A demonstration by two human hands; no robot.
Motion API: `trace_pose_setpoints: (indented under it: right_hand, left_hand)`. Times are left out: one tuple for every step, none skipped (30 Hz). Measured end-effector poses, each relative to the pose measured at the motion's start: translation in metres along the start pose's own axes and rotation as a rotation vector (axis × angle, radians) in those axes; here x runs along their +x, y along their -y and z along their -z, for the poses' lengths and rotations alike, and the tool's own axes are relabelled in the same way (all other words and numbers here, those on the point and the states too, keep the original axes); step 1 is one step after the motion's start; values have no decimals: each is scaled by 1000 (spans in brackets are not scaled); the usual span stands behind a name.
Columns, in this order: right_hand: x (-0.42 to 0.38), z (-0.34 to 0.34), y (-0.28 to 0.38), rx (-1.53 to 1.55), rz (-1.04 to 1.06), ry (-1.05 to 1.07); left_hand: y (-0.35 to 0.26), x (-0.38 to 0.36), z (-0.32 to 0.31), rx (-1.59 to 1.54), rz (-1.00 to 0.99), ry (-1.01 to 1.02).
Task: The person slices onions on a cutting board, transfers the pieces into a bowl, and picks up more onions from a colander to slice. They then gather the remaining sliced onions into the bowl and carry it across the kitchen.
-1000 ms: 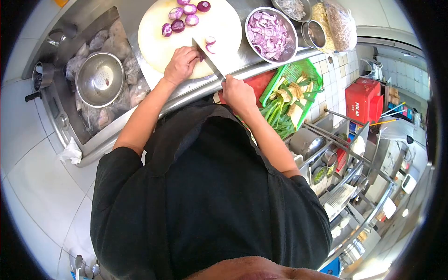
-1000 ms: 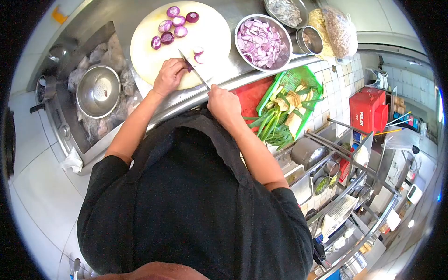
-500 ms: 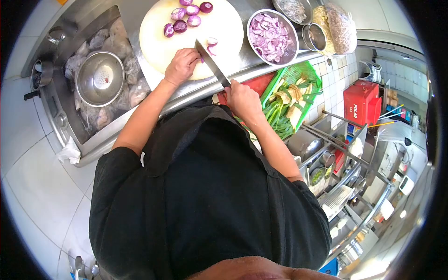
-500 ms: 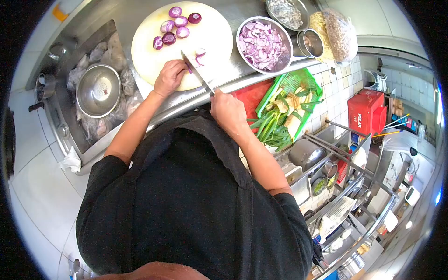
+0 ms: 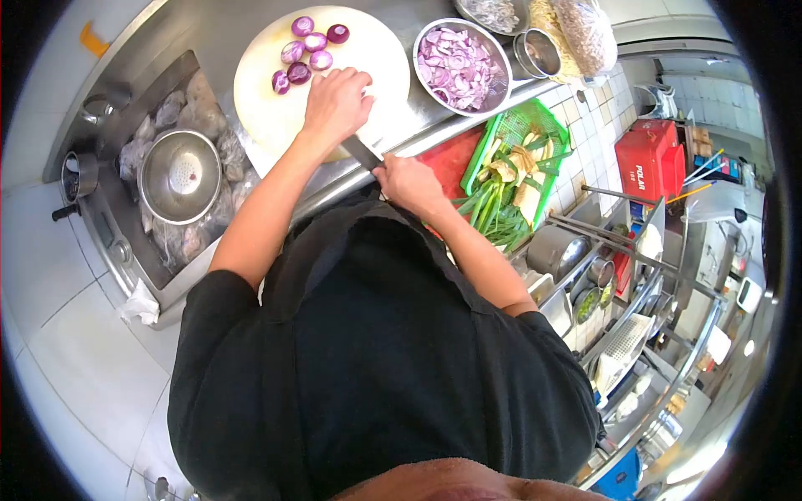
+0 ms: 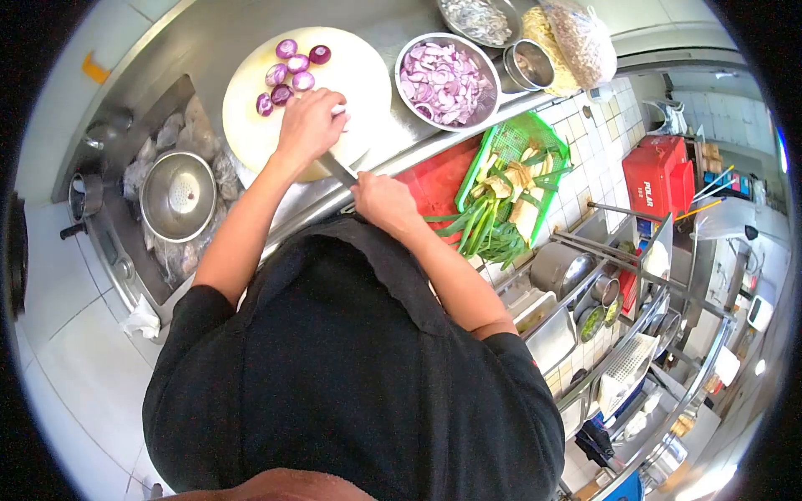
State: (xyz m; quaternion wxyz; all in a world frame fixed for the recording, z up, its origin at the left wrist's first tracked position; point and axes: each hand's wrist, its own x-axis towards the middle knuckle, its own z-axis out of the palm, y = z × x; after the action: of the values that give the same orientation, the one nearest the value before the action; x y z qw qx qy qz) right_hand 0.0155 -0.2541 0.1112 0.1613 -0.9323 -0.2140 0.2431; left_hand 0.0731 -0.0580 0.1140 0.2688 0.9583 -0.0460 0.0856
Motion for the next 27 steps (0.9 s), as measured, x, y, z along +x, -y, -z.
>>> trace_pose_setpoints:
  right_hand:
    - [2,-10,-4,38,-12,17]
    - [1,-11,-3,66,-15,8]
    - [2,-11,-3,67,-31,32]
    - [4,-10,-4,69,-48,57]
    - [6,-6,-5,69,-50,69]
    - [7,-3,-6,73,-54,82]
    - [8,0,-8,79,-57,99]
    - [9,3,-11,88,-79,78]
    - [9,5,-14,98,-99,65]
    - [10,7,-16,109,-116,57]
    - [12,12,-17,104,-175,51]
    - [14,15,-22,125,-200,29]
    - [15,17,-27,118,-192,1]
    - [17,19,-31,110,-182,-27]
    - [17,21,-32,90,-181,-28]
    - [17,23,-32,68,-181,-30]
    - [15,21,-32,55,-142,-62]
    - [13,20,-30,40,-124,-74]
    - [8,20,-27,25,-110,-87]
    - [5,19,-25,9,-96,-100]
    - [6,16,-24,7,-103,-78]
    - [7,11,-21,5,-109,-57]
    - [8,8,-20,4,-114,-39]
    - [7,12,-17,-6,-104,-40]
    - [5,17,-15,-17,-94,-42]
    - [3,21,-12,-26,-87,-41]
    - [1,23,-9,-22,-87,-52]
  left_hand:
    - [10,11,-19,137,29,122]
    - [20,20,-36,146,93,209]
    - [30,30,-51,155,157,296]
    - [33,40,-54,163,221,384]
    - [39,49,-54,106,260,439]
    - [37,52,-49,35,263,355]
    - [33,51,-42,-36,269,274]
    - [31,48,-34,-107,280,195]
    - [31,41,-28,-232,260,52]
    - [33,31,-24,-355,271,67]
    - [37,21,-19,-476,285,77]
    - [44,13,-15,-594,300,82]
    - [58,-1,-25,-785,381,224]
    - [71,-16,-44,-766,463,319]
    - [78,-33,-59,-594,336,208]
    - [72,-45,-59,-421,209,102]
    - [68,-55,-57,-435,280,66]
    - [63,-58,-55,-413,249,-30]
    - [60,-62,-54,-392,216,-123]
    - [58,-65,-55,-371,182,-216]
    - [61,-66,-54,-286,48,-173]
    - [63,-66,-54,-301,2,-130]
    - [65,-66,-53,-314,-44,-87]
    - [67,-64,-53,-328,-93,-44]
    - [70,-61,-52,-297,-124,-41]
    - [73,-58,-53,-267,-154,-35]
    - [74,-57,-52,-238,-185,-26]
